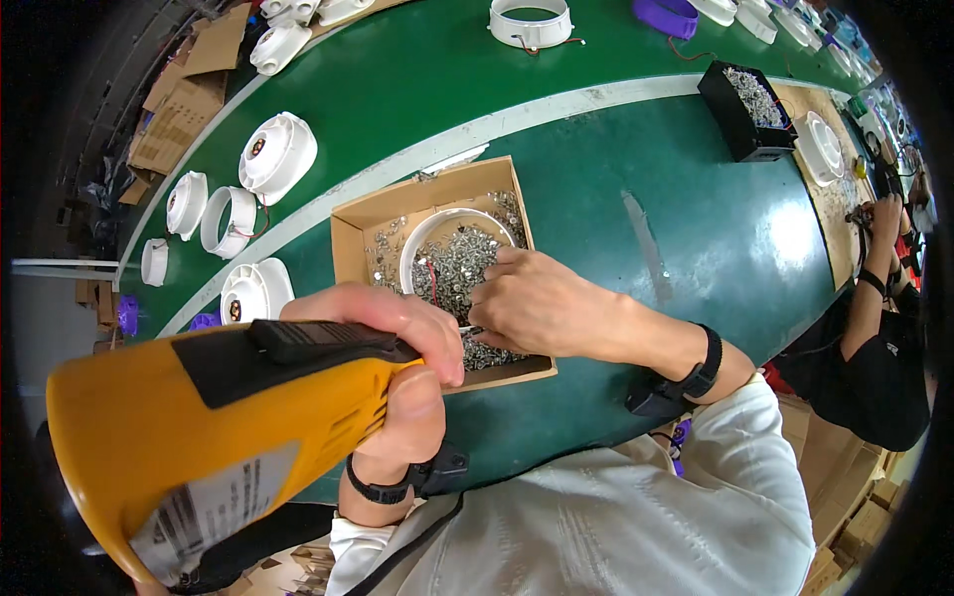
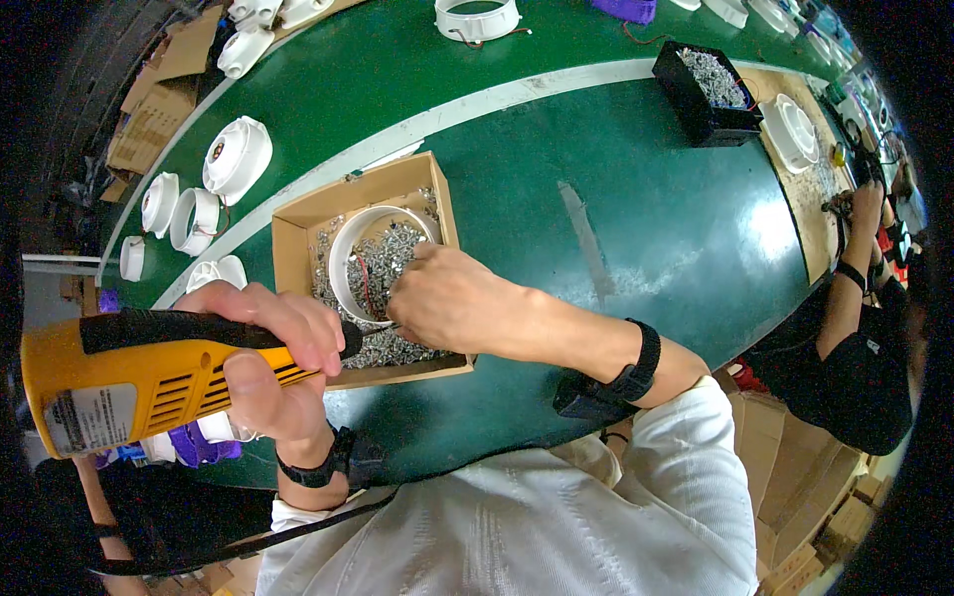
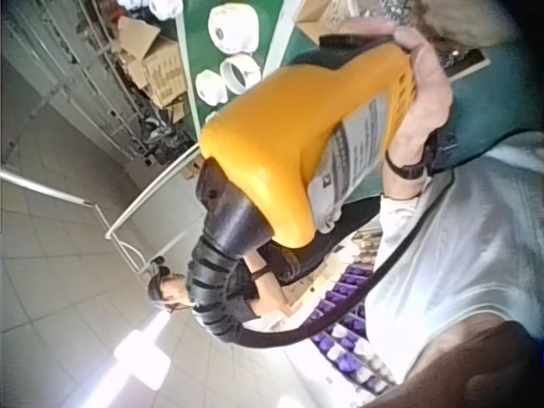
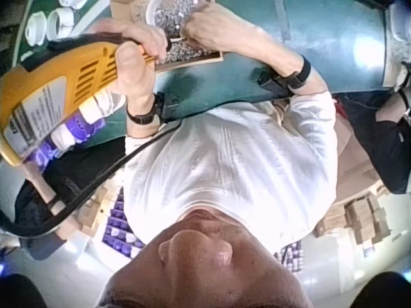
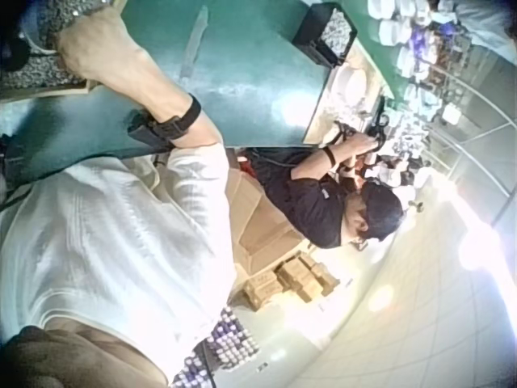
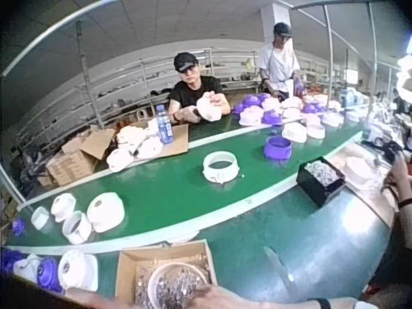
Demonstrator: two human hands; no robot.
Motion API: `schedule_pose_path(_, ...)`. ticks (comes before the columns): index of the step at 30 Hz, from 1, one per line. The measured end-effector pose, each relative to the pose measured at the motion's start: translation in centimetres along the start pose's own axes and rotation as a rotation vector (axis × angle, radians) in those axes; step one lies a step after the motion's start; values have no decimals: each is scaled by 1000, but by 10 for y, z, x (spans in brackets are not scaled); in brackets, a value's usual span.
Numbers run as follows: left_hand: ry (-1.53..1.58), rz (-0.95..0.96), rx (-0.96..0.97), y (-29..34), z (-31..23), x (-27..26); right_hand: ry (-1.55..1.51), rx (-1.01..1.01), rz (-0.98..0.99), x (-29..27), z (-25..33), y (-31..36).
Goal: The person uses a yellow heat gun to apply heat to the interior of white and purple plastic fan components. They repeatedly pick up each component, direct the heat gun at it, and place it back on the green assembly table. Other workers are visible in the background performing similar tasks.
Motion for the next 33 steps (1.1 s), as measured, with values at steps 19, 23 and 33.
schedule_pose_path(19,-187,-13,77,-6,-16,9,-14,10,45,0,3,1)
schedule_pose_path(23,-256,28,41,-8,-8,17,-29,21,53,-1,1,2)
schedule_pose_path(33,-270,56,-36,-10,1,27,27,-18,-63,-10,6,3)
Point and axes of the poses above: each hand's wrist, its own y-axis away from the middle knuckle, its own x-axis out of the palm, z = x × y, the point moved 10 cm from there along -y, towards the middle knuckle, and after that the axes turned 2 degrees about y, right-handed, at the moved point
